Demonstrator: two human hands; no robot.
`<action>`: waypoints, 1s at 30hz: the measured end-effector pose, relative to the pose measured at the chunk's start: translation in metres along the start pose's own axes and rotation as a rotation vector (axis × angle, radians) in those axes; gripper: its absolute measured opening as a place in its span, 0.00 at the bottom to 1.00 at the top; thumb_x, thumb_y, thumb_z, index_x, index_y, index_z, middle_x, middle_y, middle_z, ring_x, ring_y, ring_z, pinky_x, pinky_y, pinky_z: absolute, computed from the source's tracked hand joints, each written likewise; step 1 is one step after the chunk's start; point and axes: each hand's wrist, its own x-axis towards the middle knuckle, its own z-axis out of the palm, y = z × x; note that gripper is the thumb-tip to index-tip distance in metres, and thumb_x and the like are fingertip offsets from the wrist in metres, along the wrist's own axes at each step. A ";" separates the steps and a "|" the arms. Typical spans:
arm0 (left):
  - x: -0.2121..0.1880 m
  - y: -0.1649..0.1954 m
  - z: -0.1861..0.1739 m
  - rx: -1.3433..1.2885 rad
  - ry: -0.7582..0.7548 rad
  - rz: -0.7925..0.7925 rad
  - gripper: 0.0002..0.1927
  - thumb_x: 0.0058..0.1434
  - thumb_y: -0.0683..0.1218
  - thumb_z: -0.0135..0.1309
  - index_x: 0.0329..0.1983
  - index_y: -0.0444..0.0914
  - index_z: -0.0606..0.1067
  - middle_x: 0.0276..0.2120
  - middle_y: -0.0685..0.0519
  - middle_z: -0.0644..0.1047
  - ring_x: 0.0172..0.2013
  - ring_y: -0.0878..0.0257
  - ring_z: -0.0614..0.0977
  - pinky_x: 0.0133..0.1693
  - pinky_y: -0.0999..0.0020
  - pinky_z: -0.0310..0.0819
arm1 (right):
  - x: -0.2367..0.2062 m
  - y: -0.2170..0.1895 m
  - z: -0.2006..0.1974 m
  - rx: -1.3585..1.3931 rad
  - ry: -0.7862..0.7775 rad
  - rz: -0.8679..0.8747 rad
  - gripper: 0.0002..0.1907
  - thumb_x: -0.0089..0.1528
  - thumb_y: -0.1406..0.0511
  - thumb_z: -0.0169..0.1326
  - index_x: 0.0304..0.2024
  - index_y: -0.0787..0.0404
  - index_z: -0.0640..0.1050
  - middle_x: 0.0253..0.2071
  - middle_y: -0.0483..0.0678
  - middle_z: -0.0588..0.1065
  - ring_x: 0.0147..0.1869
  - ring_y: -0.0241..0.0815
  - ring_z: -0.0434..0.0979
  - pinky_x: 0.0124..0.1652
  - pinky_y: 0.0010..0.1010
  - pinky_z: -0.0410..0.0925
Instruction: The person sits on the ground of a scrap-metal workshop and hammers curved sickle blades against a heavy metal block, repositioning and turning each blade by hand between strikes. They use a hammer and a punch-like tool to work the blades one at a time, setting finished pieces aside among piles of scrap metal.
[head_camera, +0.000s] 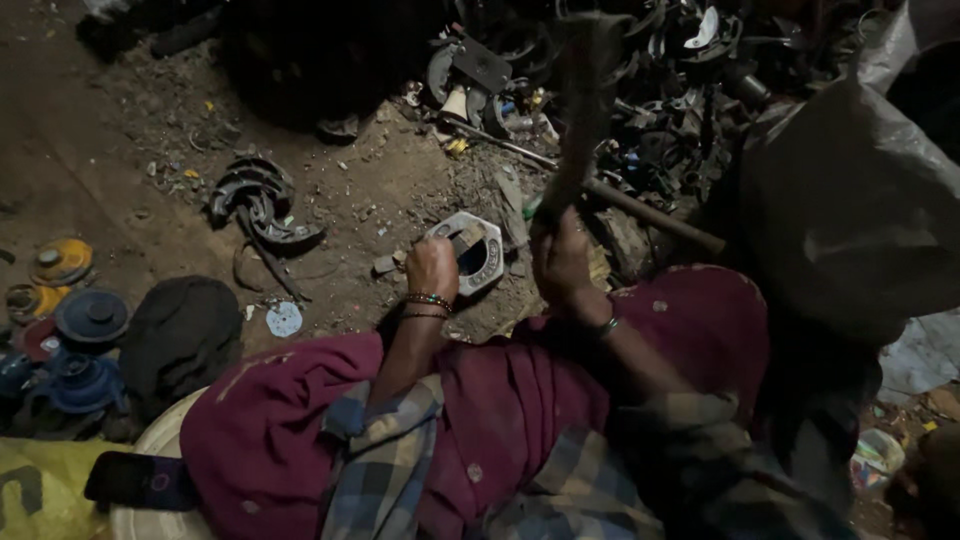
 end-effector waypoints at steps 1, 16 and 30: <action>-0.001 0.000 0.000 -0.022 0.024 0.004 0.07 0.61 0.37 0.55 0.29 0.33 0.83 0.31 0.37 0.82 0.34 0.43 0.86 0.36 0.51 0.82 | -0.001 0.002 0.001 0.060 0.051 -0.064 0.15 0.71 0.60 0.45 0.51 0.66 0.70 0.37 0.66 0.75 0.38 0.68 0.77 0.37 0.54 0.69; -0.001 -0.003 0.005 0.007 0.008 0.040 0.04 0.55 0.37 0.59 0.27 0.34 0.83 0.31 0.38 0.82 0.34 0.45 0.86 0.34 0.54 0.82 | 0.006 -0.009 -0.006 0.292 0.067 0.234 0.07 0.73 0.69 0.44 0.46 0.70 0.68 0.26 0.68 0.67 0.26 0.67 0.68 0.27 0.52 0.61; 0.000 -0.006 0.015 0.021 0.067 0.053 0.07 0.58 0.38 0.55 0.27 0.36 0.83 0.30 0.40 0.82 0.33 0.47 0.86 0.34 0.55 0.82 | 0.017 -0.010 -0.002 -0.067 0.039 -0.084 0.18 0.70 0.64 0.43 0.58 0.72 0.67 0.35 0.68 0.76 0.35 0.69 0.75 0.33 0.56 0.67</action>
